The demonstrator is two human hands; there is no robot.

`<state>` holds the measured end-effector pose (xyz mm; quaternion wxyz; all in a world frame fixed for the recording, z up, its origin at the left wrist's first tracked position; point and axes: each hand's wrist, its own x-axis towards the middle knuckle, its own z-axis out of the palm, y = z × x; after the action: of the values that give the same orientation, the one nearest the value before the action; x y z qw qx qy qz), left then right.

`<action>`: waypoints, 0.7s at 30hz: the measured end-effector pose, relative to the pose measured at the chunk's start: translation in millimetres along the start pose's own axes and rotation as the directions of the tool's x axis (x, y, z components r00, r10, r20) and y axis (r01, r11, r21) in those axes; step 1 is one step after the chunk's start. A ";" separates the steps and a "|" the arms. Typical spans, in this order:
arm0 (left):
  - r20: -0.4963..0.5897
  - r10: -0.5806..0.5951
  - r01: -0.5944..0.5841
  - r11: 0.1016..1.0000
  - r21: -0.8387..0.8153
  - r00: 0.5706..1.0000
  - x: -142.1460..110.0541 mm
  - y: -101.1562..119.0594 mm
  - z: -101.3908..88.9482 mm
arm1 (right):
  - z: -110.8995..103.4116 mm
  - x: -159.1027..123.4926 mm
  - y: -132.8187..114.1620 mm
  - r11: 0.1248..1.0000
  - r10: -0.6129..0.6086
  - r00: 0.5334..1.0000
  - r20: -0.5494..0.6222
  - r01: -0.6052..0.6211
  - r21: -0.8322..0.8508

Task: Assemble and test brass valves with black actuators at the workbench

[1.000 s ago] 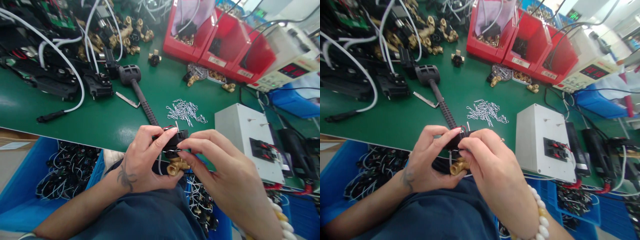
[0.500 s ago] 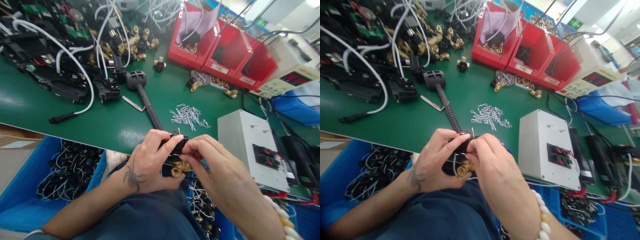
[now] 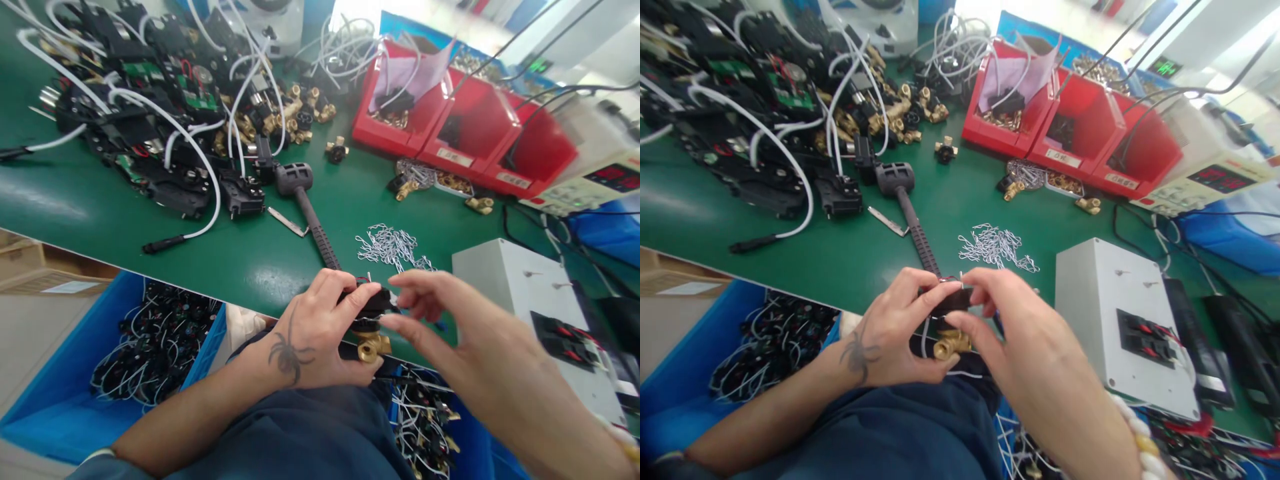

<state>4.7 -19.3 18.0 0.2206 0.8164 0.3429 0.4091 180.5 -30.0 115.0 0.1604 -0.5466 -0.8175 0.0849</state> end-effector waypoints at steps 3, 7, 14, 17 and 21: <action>0.029 -0.004 0.003 1.000 0.016 1.000 0.9 1.2 -0.1 | 5.4 36.3 2.8 0.986 0.135 0.989 -0.059 -0.128 0.103; 0.121 0.021 -0.030 0.997 0.077 0.992 2.3 7.8 2.8 | 46.6 101.9 6.4 0.941 0.239 0.952 0.192 -0.276 0.196; 0.181 -0.010 -0.009 0.995 0.102 0.983 4.2 13.8 4.3 | 55.0 120.9 20.1 0.819 0.260 0.868 0.422 -0.430 0.380; 0.148 0.008 -0.023 0.995 0.097 0.989 3.1 12.5 5.4 | 29.1 71.7 26.0 0.644 0.288 0.884 0.368 -0.463 0.609; 0.096 0.042 -0.051 0.994 0.097 0.994 -1.2 10.7 12.5 | 4.4 -4.7 24.3 0.291 0.283 0.885 0.371 -0.447 0.846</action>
<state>18.4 -28.4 17.1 0.1860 0.8525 0.3328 0.3577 201.6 -24.7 102.5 0.3485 -0.5291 -0.4946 0.5950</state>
